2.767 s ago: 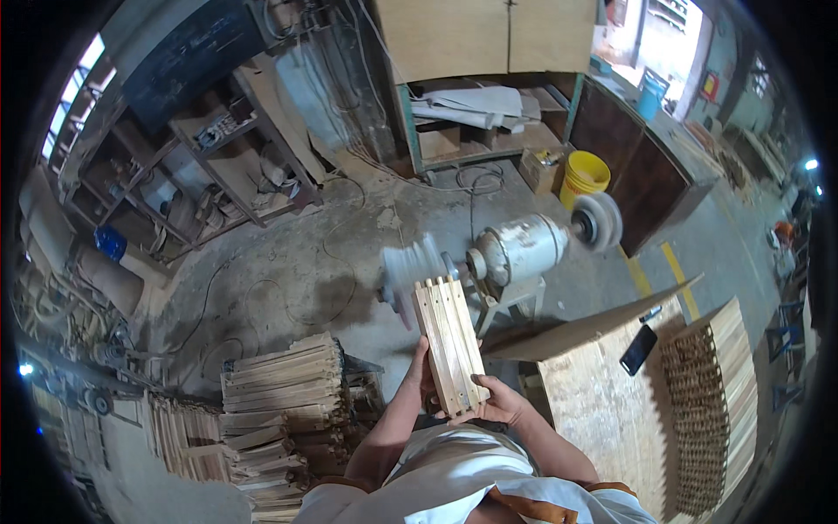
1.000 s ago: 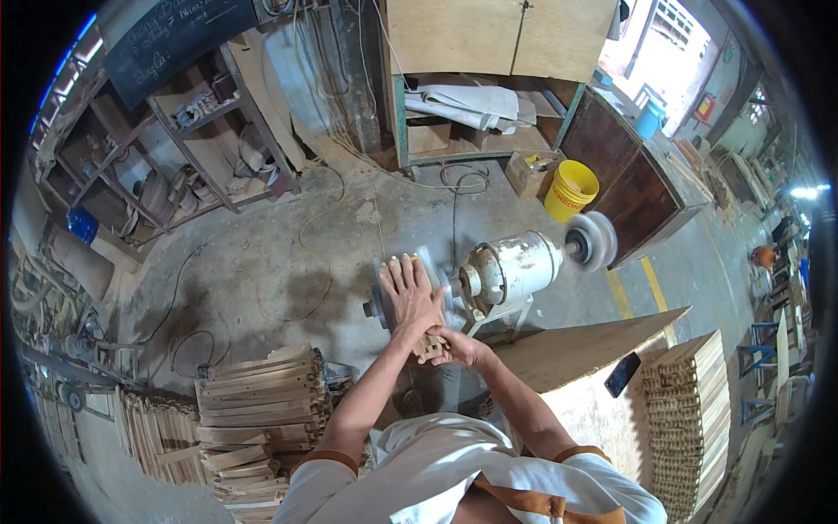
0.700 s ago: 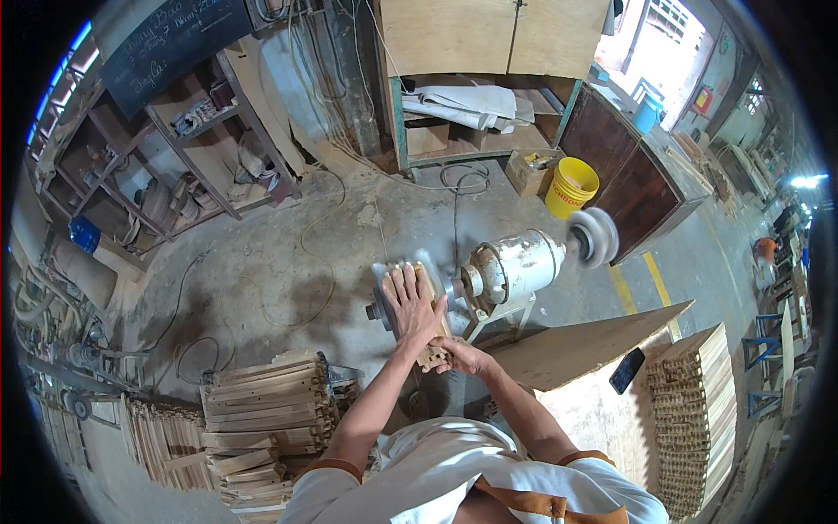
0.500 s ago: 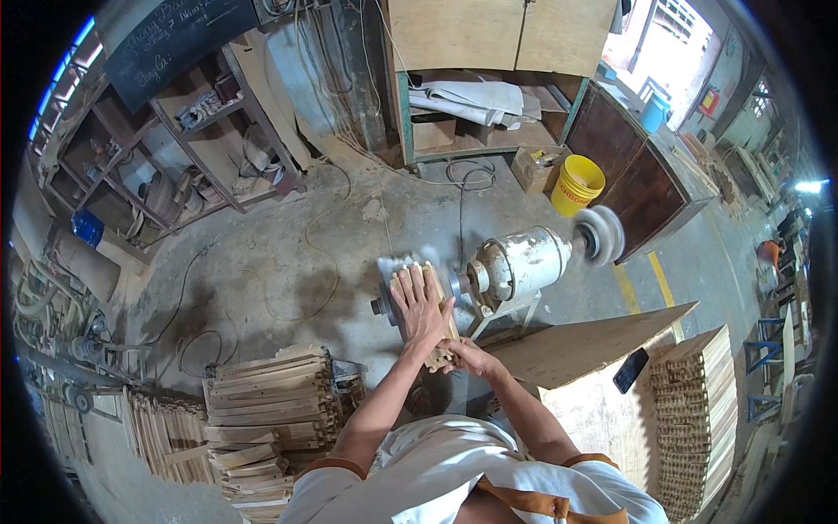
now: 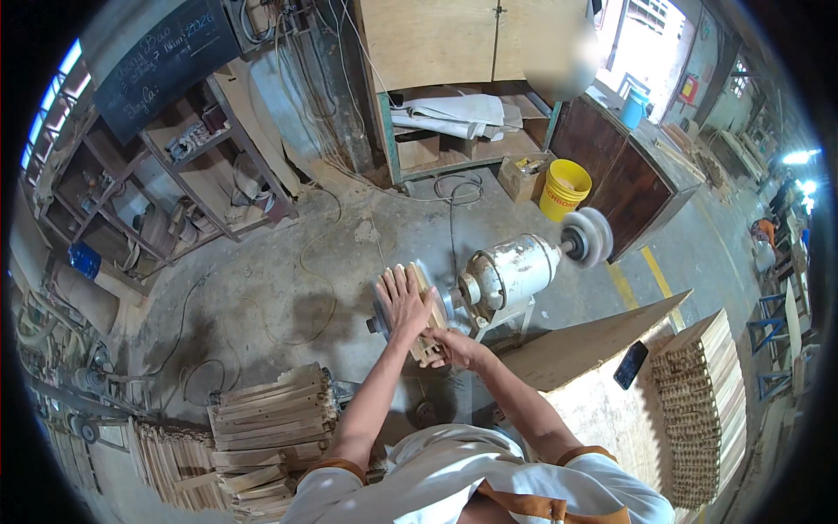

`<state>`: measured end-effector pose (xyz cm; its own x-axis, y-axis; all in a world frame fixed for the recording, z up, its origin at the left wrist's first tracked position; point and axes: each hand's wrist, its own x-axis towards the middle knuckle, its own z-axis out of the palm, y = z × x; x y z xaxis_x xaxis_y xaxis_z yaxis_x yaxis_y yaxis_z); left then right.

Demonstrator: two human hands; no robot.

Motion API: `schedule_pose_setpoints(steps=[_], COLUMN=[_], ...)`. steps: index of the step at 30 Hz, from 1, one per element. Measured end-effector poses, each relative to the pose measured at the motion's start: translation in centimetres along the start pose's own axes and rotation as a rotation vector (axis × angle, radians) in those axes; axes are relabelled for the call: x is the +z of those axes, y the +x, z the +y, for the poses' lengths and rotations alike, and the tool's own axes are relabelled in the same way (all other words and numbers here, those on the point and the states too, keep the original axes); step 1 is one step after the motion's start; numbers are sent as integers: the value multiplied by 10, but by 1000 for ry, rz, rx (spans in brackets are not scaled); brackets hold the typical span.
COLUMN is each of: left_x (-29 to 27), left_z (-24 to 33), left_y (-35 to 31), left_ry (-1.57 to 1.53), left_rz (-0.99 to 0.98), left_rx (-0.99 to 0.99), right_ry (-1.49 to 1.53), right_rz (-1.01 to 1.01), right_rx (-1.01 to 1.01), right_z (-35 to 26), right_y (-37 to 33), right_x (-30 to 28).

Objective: The person picks up wooden slats, polishes them against a rotating buffing wheel machine, and stacks the polished slats onto a pile on a table.

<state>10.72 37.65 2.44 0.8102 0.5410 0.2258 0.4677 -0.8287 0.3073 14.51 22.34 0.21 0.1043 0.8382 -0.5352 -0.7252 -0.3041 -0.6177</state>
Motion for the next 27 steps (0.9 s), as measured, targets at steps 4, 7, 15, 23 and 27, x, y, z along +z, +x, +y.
schedule_pose_setpoints(steps=[4,7,15,23,27], left_x=[2,6,6,19,18], left_z=[2,18,4,28,28], left_y=[-19,-58,-6,-64,-51], left_ry=[17,50,96,124,184], left_rz=[3,67,63,32,-43], left_rx=[35,75,73,85,17], right_ry=[-74,-114,0,-254,-259], right_rz=[130,180,117,289,219], right_rx=[-16,-113,-115,-109,-111], right_z=[17,59,22,67,57], right_y=[-12,-31,12,-35,-23], right_x=[10,3,-8,-11,-20])
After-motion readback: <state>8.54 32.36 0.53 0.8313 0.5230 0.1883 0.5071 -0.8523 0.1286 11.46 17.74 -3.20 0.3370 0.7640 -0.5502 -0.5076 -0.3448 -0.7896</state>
